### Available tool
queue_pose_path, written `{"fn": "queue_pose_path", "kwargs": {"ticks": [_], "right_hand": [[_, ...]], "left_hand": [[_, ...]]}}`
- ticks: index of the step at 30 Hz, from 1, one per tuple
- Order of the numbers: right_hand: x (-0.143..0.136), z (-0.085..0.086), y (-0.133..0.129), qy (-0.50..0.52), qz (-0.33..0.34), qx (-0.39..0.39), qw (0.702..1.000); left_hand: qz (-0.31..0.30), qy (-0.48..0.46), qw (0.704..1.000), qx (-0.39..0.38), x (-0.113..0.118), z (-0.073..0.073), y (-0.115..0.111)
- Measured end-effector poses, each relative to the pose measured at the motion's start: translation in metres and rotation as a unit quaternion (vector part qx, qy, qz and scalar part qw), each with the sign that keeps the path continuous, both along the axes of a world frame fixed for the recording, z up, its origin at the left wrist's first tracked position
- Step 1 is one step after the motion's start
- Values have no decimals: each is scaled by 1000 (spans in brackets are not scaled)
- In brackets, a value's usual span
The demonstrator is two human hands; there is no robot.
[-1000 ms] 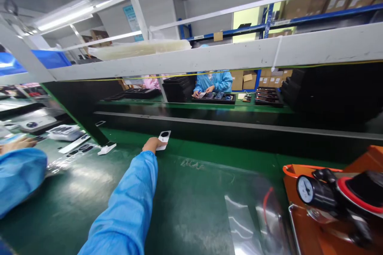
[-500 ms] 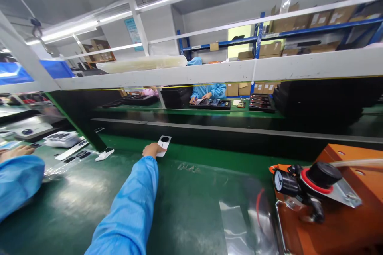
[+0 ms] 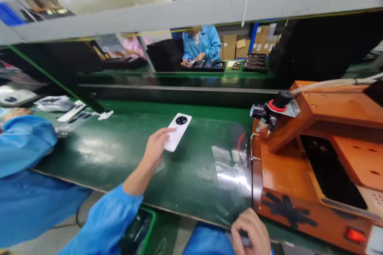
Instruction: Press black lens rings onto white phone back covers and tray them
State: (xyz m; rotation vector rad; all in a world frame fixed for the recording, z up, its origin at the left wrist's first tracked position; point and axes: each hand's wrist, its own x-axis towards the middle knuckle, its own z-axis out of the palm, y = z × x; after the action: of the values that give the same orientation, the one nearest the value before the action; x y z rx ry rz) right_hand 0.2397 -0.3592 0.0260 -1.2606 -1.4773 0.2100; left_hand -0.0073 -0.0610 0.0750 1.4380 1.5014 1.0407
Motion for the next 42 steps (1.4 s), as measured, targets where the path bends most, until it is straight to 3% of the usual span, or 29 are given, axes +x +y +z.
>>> {"fn": "queue_pose_path", "kwargs": {"ticks": [3,5,7,9,12,15,20,24,27,34,42], "right_hand": [[-11,18,2,168,68,-145,973],[-17,32,19,290,117,-271,910],[-19,40,43,365,133,-326,862],[-18,41,67,376,110,-338,856],[-14,38,90,353,76,-341,868],[-11,38,95,324,59,-335,883],[-4,38,94,242,41,-326,913],[2,34,98,173,28,-321,931],[2,34,100,153,31,-316,936],[-12,37,99,72,44,-293,952],[-23,25,99,-29,39,-288,956]], "left_hand": [[-25,-98,993,-67,3,-29,-133],[-38,-156,981,-110,16,-46,-202],[-56,-149,983,-90,32,-58,-245],[-89,-93,991,-33,46,-66,-264],[-158,24,986,50,53,-69,-269],[-211,136,962,110,50,-65,-270],[-202,256,930,171,30,-60,-271],[-198,278,880,331,13,-74,-258],[-245,277,854,365,15,-90,-250],[-176,229,890,351,37,-111,-255],[-160,217,892,362,38,-123,-250]]}}
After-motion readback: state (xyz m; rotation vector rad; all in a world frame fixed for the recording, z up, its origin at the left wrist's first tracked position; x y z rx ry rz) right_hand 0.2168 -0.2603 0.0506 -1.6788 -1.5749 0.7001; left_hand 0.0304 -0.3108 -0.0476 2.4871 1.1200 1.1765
